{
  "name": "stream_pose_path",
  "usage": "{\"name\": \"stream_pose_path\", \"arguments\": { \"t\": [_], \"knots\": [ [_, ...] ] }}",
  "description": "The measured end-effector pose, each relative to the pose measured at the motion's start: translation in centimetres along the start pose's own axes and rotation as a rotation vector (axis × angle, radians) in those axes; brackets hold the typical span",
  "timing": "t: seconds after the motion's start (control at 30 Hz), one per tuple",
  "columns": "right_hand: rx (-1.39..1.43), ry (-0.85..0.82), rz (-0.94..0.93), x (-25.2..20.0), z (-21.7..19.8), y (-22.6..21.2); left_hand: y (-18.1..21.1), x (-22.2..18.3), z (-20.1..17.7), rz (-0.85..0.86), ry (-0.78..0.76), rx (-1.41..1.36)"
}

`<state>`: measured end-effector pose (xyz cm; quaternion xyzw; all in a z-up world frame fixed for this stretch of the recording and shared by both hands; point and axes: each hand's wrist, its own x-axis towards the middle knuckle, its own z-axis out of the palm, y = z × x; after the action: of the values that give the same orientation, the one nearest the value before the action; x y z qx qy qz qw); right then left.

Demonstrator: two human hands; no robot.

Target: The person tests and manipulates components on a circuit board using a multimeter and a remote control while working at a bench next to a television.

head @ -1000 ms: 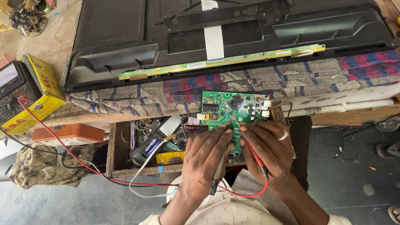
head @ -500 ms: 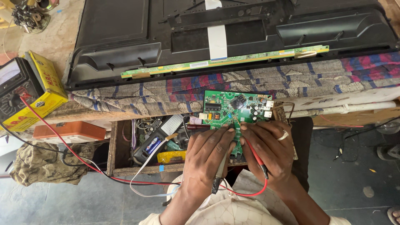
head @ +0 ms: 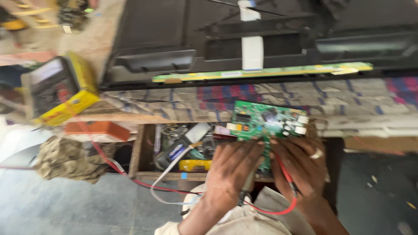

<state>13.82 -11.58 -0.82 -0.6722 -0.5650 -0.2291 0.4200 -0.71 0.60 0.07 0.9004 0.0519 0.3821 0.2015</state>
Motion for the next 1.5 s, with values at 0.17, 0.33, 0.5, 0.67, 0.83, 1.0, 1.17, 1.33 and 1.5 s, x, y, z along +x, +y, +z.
{"name": "stream_pose_path", "arguments": {
  "t": [0.17,0.33,0.5,0.67,0.83,1.0,1.17,1.33,1.5],
  "knots": [
    [-0.018,-0.059,-0.067,-1.4,0.5,3.0,0.2,-0.6,0.4,-0.018,0.002,-0.022],
    [-0.147,-0.177,0.035,-5.4,2.6,6.1,0.8,-0.4,-1.4,-0.027,-0.005,0.064],
    [-0.123,-0.304,-0.122,-8.7,5.4,15.4,1.0,-0.7,-1.2,-0.063,0.035,-0.076],
    [-0.234,-0.396,-0.188,-12.4,7.3,21.3,0.6,-1.4,-0.3,-0.095,0.012,-0.099],
    [-0.218,-0.286,-0.101,-14.8,8.1,22.0,0.5,-1.4,-0.1,-0.082,0.050,-0.088],
    [-0.162,-0.344,-0.071,-13.0,7.8,21.7,0.7,-1.2,-0.5,-0.075,0.064,-0.075],
    [-0.157,-0.224,-0.129,-8.2,4.2,13.3,0.1,-1.3,-0.3,-0.048,0.044,-0.018],
    [-0.044,-0.047,-0.086,-2.6,0.8,3.4,-0.1,-1.3,0.2,-0.008,0.040,0.010],
    [-0.071,-0.039,-0.018,0.3,0.1,-0.4,-0.1,-0.3,-0.1,-0.008,0.060,-0.045]
  ]
}}
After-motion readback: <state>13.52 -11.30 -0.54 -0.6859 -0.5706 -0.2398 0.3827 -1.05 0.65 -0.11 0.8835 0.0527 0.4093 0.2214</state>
